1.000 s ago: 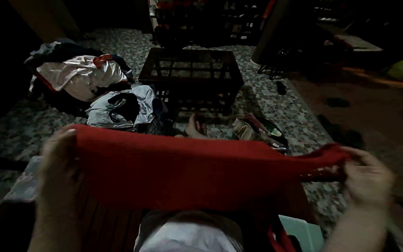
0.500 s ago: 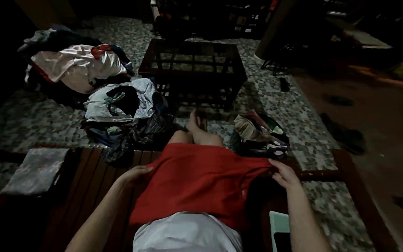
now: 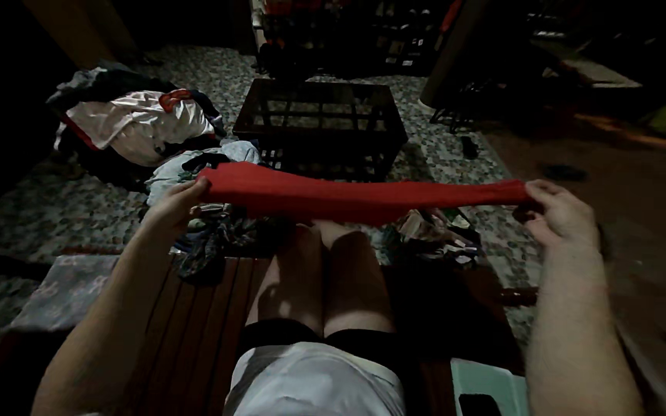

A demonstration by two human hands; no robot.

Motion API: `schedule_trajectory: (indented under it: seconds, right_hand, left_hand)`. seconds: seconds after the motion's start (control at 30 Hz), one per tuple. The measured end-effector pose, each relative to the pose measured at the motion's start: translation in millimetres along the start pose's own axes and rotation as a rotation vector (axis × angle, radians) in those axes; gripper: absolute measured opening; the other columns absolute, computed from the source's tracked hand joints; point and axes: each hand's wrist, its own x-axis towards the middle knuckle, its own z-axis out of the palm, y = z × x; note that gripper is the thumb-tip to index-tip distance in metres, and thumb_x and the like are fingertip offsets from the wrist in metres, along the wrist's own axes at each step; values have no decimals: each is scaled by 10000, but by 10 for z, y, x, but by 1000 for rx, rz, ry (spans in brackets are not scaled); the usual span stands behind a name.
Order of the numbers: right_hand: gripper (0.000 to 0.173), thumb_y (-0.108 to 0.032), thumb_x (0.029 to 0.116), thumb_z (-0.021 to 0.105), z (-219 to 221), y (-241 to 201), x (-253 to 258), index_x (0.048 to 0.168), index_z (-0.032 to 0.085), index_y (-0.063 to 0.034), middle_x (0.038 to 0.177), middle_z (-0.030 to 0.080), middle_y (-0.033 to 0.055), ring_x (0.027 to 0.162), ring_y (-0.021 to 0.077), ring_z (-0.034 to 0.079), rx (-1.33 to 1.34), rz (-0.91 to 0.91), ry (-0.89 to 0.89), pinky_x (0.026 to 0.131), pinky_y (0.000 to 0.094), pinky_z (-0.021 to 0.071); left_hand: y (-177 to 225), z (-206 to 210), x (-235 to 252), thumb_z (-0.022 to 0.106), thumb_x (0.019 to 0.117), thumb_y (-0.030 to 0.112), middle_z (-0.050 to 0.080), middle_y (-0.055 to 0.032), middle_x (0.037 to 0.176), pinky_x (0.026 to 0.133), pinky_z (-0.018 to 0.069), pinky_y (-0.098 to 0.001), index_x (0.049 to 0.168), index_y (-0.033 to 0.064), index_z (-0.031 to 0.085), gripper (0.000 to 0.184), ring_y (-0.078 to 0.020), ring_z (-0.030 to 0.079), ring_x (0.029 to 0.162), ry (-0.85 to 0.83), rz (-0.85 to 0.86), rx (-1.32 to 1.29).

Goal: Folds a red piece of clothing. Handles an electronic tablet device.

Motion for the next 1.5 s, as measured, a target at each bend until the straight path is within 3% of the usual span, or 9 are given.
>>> schedule_trajectory:
  seconds: [0.2, 0.43, 0.53, 0.63, 0.73, 0.93, 1.13, 1.3, 1.5]
  right_hand:
    - [323, -170, 1018, 599, -434, 490, -584, 1317, 549, -59, 990, 621, -2, 693, 23, 578, -226, 80, -85, 586, 202, 504]
    - [359, -94, 997, 639, -987, 1800, -1306, 1341, 577, -16, 1140, 626, 110, 659, 59, 502, -438, 487, -108, 528, 218, 407]
    - [356, -66, 975, 657, -1265, 1886, -1410, 1323, 592, -30, 1092, 647, 111, 588, 60, 493, -504, 538, -185, 472, 208, 386]
    - [385, -62, 925, 732, -1274, 1934, -1507, 1290, 625, 3, 1138, 685, 205, 880, 264, 660, -754, 603, -347, 760, 435, 548]
    - [350, -84, 942, 729, -890, 2012, -1595, 1259, 646, 36, 1196, 686, 247, 1084, 371, 681, -859, 450, -433, 956, 542, 538]
    - [271, -166, 956, 711, 214, 1890, -1951, 1188, 701, -27, 1134, 711, 120, 1013, 189, 686, -618, 84, -740, 904, 382, 571]
    - [168, -134, 977, 643, 235, 1805, -1927, 1067, 685, 1, 1039, 695, 86, 978, 129, 660, -528, -59, -728, 900, 325, 549]
    - [192, -135, 984, 667, 431, 1843, -1818, 1114, 666, 7, 1032, 689, 134, 940, 197, 666, -624, -22, -689, 856, 382, 555]
    - [309, -216, 1051, 572, 848, 1607, -1232, 1238, 659, 14, 1224, 676, 198, 1126, 279, 670, -760, -18, -678, 1014, 460, 531]
  left_hand:
    - [-482, 36, -655, 525, 1072, 248, 663, -59, 1113, 863, 524, -292, 1267, 13, 609, 316, -85, 619, 932, -67, -213, 274]
    - [-2077, -204, -1136, 617, 1025, 217, 717, -56, 1072, 900, 548, -345, 1165, 41, 701, 240, -119, 669, 960, -253, -392, 146]
    - [-2061, -319, -1278, 640, 1006, 159, 720, -28, 1018, 880, 556, -305, 1102, 55, 713, 160, -91, 674, 922, -330, -422, 196]
    - [-2230, -408, -1260, 694, 981, 198, 698, -94, 1067, 898, 541, -385, 1146, 34, 702, 233, -162, 655, 957, -541, -423, 514]
    - [-2300, -185, -1137, 598, 1044, 276, 684, -215, 1175, 971, 516, -548, 1260, 3, 656, 353, -337, 671, 1078, -512, -341, 754]
    - [-2294, 459, -704, 552, 1036, 370, 566, -154, 1440, 1144, 391, -549, 1474, 95, 516, 519, -334, 516, 1353, -451, 228, 679]
    - [-1985, 235, -589, 627, 1010, 319, 707, -146, 1105, 1060, 345, -667, 1104, 59, 745, 301, -396, 583, 1173, -498, 285, 880]
    - [-2074, 239, -480, 620, 1013, 339, 687, -181, 1168, 1066, 336, -679, 1145, 38, 724, 345, -425, 553, 1230, -481, 237, 905]
    - [-1823, 653, 33, 546, 1054, 265, 610, -223, 1338, 1098, 443, -562, 1332, 20, 617, 378, -376, 578, 1270, -406, 207, 815]
